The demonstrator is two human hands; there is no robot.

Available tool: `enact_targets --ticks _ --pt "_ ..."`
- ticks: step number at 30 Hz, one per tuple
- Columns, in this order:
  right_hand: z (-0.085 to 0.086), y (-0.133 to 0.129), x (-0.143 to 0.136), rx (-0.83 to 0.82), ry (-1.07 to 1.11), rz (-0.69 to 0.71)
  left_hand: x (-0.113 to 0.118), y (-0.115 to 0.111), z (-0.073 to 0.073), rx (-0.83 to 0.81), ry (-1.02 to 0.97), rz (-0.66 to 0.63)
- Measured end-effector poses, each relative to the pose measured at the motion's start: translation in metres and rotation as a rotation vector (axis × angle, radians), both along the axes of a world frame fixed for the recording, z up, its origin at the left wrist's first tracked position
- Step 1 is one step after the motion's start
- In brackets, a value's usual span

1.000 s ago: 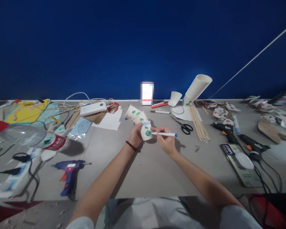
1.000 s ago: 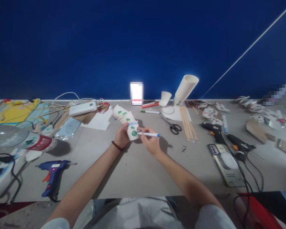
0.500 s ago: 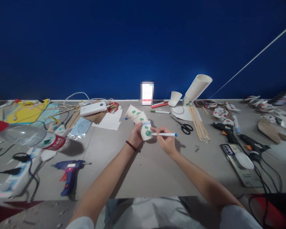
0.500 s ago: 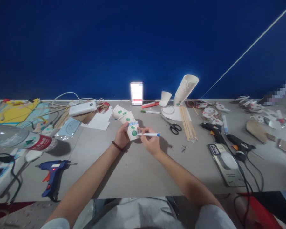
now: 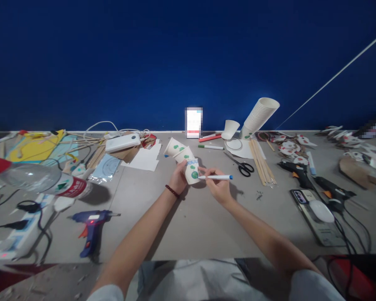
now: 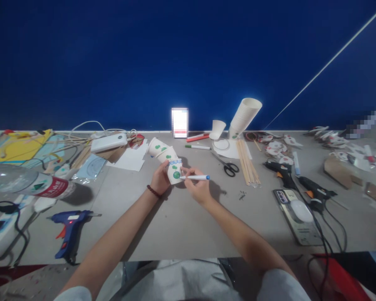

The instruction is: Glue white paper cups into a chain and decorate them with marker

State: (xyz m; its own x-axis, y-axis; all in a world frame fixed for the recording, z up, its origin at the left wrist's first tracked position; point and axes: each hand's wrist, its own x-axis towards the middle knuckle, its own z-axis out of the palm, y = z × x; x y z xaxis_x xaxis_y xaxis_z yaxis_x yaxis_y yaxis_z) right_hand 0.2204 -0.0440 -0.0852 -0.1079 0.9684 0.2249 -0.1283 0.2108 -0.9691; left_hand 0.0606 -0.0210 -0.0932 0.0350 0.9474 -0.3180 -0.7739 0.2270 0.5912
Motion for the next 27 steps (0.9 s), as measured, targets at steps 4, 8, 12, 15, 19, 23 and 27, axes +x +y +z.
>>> enact_targets --ticks 4,8,12,15,19,23,27 --pt "0.0027 -0.001 -0.0007 -0.018 0.0 -0.006 0.0 -0.0012 0.0022 0.014 0.019 -0.008" --pt "0.0058 -0.0018 -0.0014 -0.03 -0.026 -0.008 -0.0002 -0.001 0.0012 0.004 0.013 0.002" --pt "0.0059 -0.0021 -0.0014 -0.015 -0.044 -0.012 -0.0003 -0.0003 -0.001 -0.003 0.004 -0.002" --pt "0.0048 -0.0025 -0.0013 0.005 -0.059 -0.011 0.0002 -0.0004 -0.0022 -0.007 0.008 0.016" --pt "0.0041 -0.0036 -0.0012 0.028 -0.116 -0.027 0.0015 -0.0008 -0.0041 0.007 -0.02 0.034" --pt "0.0043 -0.0043 -0.0012 0.04 -0.142 -0.031 0.002 -0.0006 -0.0054 0.008 -0.028 0.03" --pt "0.0039 -0.0043 -0.0009 0.054 -0.162 -0.027 0.0015 -0.0008 -0.0048 -0.001 -0.047 0.004"
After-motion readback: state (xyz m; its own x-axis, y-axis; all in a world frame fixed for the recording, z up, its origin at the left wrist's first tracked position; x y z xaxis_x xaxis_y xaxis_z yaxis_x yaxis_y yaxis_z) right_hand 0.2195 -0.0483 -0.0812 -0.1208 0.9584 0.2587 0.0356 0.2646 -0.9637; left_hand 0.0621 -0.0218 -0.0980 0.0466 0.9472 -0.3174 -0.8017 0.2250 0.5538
